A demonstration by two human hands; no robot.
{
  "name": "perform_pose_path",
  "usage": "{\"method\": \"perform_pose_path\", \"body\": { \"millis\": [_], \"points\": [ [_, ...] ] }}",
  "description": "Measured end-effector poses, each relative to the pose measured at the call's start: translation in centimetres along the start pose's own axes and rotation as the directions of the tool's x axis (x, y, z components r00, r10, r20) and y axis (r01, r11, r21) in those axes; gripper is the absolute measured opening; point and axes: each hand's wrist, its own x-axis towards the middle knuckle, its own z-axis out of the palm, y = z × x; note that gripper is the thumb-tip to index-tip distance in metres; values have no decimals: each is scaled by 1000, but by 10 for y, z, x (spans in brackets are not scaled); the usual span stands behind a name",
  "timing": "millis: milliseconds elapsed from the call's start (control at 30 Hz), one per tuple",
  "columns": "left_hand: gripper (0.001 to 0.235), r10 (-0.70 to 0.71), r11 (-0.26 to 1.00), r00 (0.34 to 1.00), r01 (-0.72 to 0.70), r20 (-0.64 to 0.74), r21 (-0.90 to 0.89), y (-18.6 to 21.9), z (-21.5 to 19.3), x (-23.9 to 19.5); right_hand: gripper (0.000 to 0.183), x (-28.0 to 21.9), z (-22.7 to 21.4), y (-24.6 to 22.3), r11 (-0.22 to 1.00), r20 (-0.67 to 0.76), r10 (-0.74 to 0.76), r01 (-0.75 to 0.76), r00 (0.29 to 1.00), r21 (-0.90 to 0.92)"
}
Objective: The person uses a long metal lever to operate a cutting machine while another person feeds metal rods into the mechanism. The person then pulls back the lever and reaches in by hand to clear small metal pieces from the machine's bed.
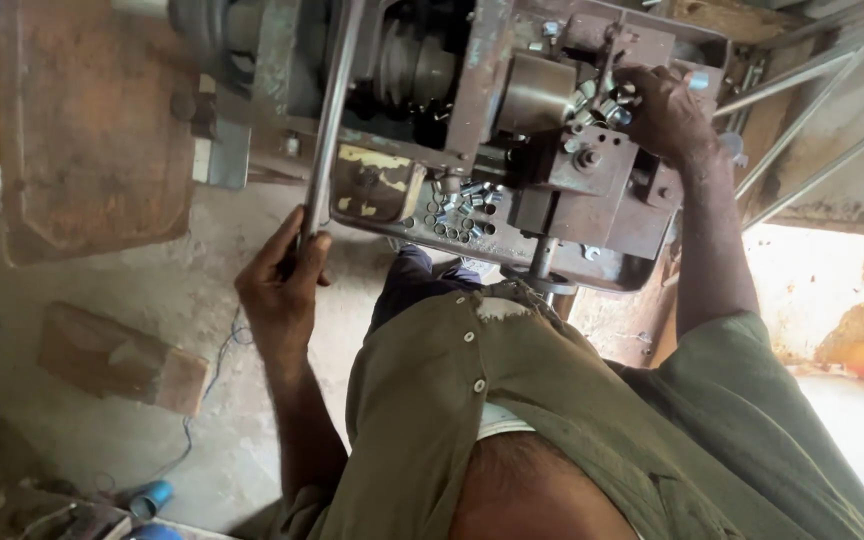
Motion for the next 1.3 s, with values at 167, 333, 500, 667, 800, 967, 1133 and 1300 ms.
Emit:
{"method": "perform_pose_path", "body": {
  "millis": [167,333,500,667,800,967,1133,1300],
  "points": [
    [44,-15,999,1000,14,9,40,-1,-3,2,28,8,-17,-32,968,94,107,-125,990,216],
    [45,127,992,992,-127,-19,3,-12,-4,0,38,11,-27,-55,901,130,217,-249,968,355],
    [45,60,997,998,-60,7,46,-11,-10,0,45,7,-35,-77,810,174,498,-527,850,258],
    [42,209,978,978,-208,-17,26,-14,-10,1,41,29,-6,-34,839,202,311,-368,929,402],
    [41,170,985,985,-170,-10,-6,-17,-8,1,34,36,7,-19,813,264,438,-504,859,291],
    [40,186,982,983,-186,-14,-21,-19,-6,2,37,23,9,-23,730,118,295,-303,948,612],
    [40,200,979,979,-201,-32,-42,-17,-5,0,28,25,7,-38,726,97,393,-373,914,577],
    [41,29,998,999,-28,18,-62,-10,-5,0,27,28,27,-22,796,28,380,-342,925,499]
  ]
}}
